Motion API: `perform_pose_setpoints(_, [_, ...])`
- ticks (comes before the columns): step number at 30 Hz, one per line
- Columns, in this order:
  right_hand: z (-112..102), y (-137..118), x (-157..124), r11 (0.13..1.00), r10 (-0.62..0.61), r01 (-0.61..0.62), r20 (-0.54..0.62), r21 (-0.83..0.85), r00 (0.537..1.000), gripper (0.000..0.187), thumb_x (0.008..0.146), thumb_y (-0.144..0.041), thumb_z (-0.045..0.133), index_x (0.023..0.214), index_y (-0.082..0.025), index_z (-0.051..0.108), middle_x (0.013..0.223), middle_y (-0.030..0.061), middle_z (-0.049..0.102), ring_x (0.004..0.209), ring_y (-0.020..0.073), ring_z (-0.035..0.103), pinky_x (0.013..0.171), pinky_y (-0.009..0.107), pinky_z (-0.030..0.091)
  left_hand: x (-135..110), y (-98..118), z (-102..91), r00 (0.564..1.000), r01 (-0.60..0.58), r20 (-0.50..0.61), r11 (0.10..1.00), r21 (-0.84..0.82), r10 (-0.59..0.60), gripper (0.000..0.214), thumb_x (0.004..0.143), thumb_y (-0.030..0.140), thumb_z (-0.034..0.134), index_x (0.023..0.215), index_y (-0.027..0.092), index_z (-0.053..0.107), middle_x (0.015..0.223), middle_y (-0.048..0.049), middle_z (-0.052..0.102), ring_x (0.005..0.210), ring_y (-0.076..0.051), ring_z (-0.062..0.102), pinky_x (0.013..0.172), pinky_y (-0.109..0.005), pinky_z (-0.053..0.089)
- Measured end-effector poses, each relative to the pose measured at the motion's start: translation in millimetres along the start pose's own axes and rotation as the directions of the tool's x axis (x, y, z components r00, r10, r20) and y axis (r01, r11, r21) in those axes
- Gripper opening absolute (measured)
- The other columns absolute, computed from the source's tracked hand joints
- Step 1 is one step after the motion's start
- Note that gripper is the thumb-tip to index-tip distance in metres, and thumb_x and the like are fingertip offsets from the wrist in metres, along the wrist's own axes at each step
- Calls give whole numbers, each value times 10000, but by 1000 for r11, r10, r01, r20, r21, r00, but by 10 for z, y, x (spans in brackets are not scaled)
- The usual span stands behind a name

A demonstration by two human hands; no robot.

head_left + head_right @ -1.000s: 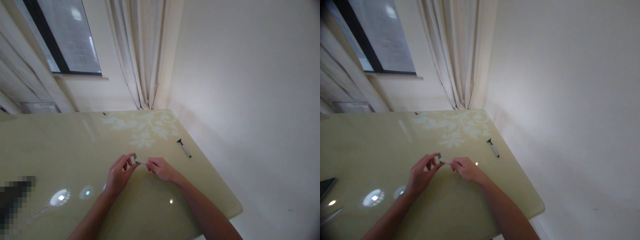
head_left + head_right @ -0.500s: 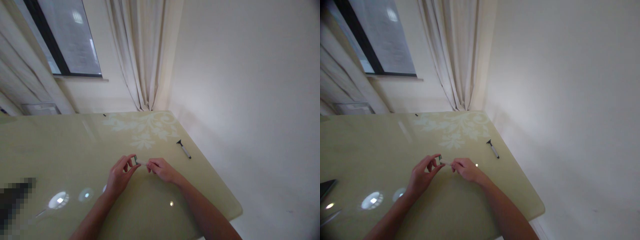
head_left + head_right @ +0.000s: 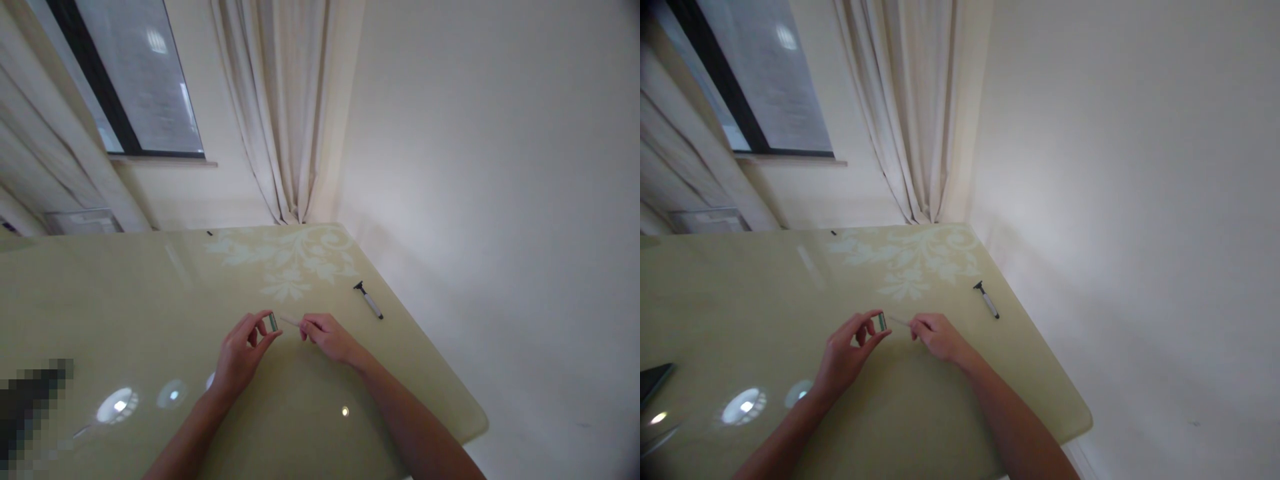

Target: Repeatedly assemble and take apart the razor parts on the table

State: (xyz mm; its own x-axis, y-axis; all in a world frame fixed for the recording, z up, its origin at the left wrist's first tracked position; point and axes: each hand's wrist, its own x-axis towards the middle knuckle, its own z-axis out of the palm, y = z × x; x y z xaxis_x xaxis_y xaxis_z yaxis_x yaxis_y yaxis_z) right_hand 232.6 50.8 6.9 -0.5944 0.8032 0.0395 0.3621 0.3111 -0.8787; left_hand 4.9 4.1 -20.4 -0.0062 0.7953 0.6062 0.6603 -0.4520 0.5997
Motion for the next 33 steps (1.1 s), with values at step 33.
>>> perform_pose_setpoints(33, [1, 50, 36, 998, 57, -60, -86, -34, 995, 386, 1033, -322, 489, 730, -157, 660, 599, -33, 474, 586, 115, 439, 598, 242, 306, -47, -52, 103, 994, 97, 61, 993, -68, -93, 383, 903, 466, 702, 1198, 222, 681, 763, 32, 596, 575, -117, 500, 581, -245, 485])
